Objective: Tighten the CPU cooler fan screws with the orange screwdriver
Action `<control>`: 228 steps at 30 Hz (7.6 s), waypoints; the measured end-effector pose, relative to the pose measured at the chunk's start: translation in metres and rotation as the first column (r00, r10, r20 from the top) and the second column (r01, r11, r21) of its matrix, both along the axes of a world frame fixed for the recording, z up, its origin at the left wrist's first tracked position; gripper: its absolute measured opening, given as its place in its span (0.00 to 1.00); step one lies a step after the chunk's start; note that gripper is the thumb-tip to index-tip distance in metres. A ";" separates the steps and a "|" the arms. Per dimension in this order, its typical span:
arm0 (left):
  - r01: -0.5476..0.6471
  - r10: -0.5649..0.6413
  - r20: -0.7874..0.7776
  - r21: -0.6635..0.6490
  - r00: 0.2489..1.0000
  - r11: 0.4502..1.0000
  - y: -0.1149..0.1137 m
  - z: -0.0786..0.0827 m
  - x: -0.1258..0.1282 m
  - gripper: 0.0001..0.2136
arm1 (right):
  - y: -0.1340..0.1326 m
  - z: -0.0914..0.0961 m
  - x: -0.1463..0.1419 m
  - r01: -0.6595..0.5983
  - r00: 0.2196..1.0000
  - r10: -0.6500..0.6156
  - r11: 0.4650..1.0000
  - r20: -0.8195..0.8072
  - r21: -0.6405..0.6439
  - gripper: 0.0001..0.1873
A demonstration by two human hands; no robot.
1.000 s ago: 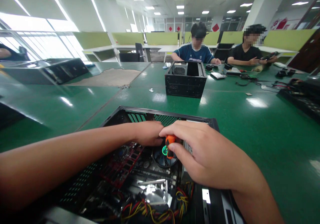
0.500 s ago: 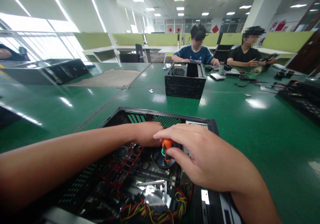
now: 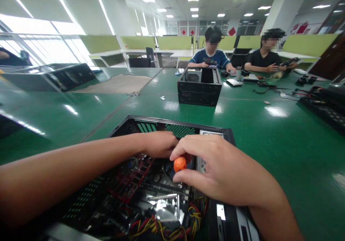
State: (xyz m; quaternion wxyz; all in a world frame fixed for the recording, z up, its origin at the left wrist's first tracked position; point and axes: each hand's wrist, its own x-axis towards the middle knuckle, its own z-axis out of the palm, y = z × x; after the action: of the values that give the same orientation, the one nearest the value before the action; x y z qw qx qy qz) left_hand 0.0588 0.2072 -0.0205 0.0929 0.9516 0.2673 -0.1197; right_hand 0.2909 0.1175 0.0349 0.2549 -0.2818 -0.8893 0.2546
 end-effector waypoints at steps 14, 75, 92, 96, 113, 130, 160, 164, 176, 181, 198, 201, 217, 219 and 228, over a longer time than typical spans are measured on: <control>0.018 -0.017 -0.085 0.008 0.996 1.000 -0.002 0.006 0.004 0.13 | 0.007 -0.005 0.006 0.370 0.925 -0.339 0.909 -0.174 0.191 0.13; 0.024 -0.024 -0.077 -0.003 0.997 1.000 -0.001 0.007 0.003 0.11 | 0.013 -0.011 0.000 0.309 0.947 -0.318 0.938 0.034 0.159 0.14; 0.003 -0.004 -0.107 -0.011 0.994 1.000 -0.003 0.010 0.004 0.12 | 0.013 -0.011 0.000 0.333 0.941 -0.338 0.933 0.017 0.135 0.19; 0.008 -0.010 -0.112 -0.015 0.994 1.000 -0.003 0.011 0.004 0.11 | 0.012 -0.010 0.000 0.349 0.936 -0.353 0.928 0.008 0.128 0.13; 0.008 -0.008 -0.106 0.001 0.994 1.000 -0.003 0.009 0.001 0.13 | 0.001 -0.001 0.000 0.301 0.951 -0.279 0.932 -0.130 0.201 0.11; -0.095 0.095 -0.096 0.003 0.991 0.995 -0.007 0.008 0.002 0.21 | -0.002 0.001 0.000 0.072 0.997 -0.068 0.993 -0.042 0.090 0.14; -0.123 0.111 -0.131 -0.081 0.985 0.989 -0.009 0.016 0.004 0.20 | -0.001 -0.003 -0.002 0.077 0.997 -0.078 0.989 0.004 0.128 0.14; -0.121 0.107 -0.150 -0.086 0.983 0.989 -0.008 0.017 0.006 0.18 | -0.001 -0.004 -0.002 0.077 0.997 -0.076 0.989 -0.007 0.124 0.15; -0.122 0.110 -0.133 -0.084 0.985 0.989 -0.008 0.016 0.003 0.31 | 0.002 0.000 -0.001 0.055 0.998 -0.054 0.997 -0.019 0.059 0.08; -0.098 0.087 -0.113 -0.095 0.990 0.991 -0.007 0.014 0.002 0.30 | 0.001 0.001 -0.001 0.036 0.999 -0.035 0.998 -0.020 0.048 0.05; -0.072 0.060 -0.161 -0.068 0.985 0.995 -0.007 0.019 0.004 0.23 | 0.010 -0.009 0.003 0.333 0.943 -0.326 0.912 -0.069 0.238 0.12; -0.084 0.073 -0.180 -0.055 0.981 0.995 -0.008 0.018 0.003 0.23 | 0.011 -0.010 0.002 0.372 0.927 -0.367 0.887 -0.071 0.273 0.11; -0.082 0.071 -0.189 -0.050 0.979 0.995 -0.009 0.020 0.004 0.18 | 0.009 -0.010 0.002 0.291 0.953 -0.304 0.890 -0.019 0.352 0.12; -0.079 0.068 -0.185 -0.054 0.980 0.995 -0.009 0.019 0.004 0.20 | 0.010 -0.012 0.001 0.276 0.957 -0.291 0.905 0.000 0.324 0.12; -0.085 0.080 -0.138 -0.033 0.987 0.996 -0.010 0.015 0.003 0.20 | 0.011 -0.013 0.002 0.268 0.958 -0.287 0.914 0.019 0.304 0.12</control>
State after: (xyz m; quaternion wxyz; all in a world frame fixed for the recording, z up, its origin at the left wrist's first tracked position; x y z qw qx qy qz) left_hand 0.0615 0.1976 -0.0059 0.0975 0.9274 0.3099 -0.1856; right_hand 0.2927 0.1282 0.0222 0.2997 -0.3714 -0.8760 0.0694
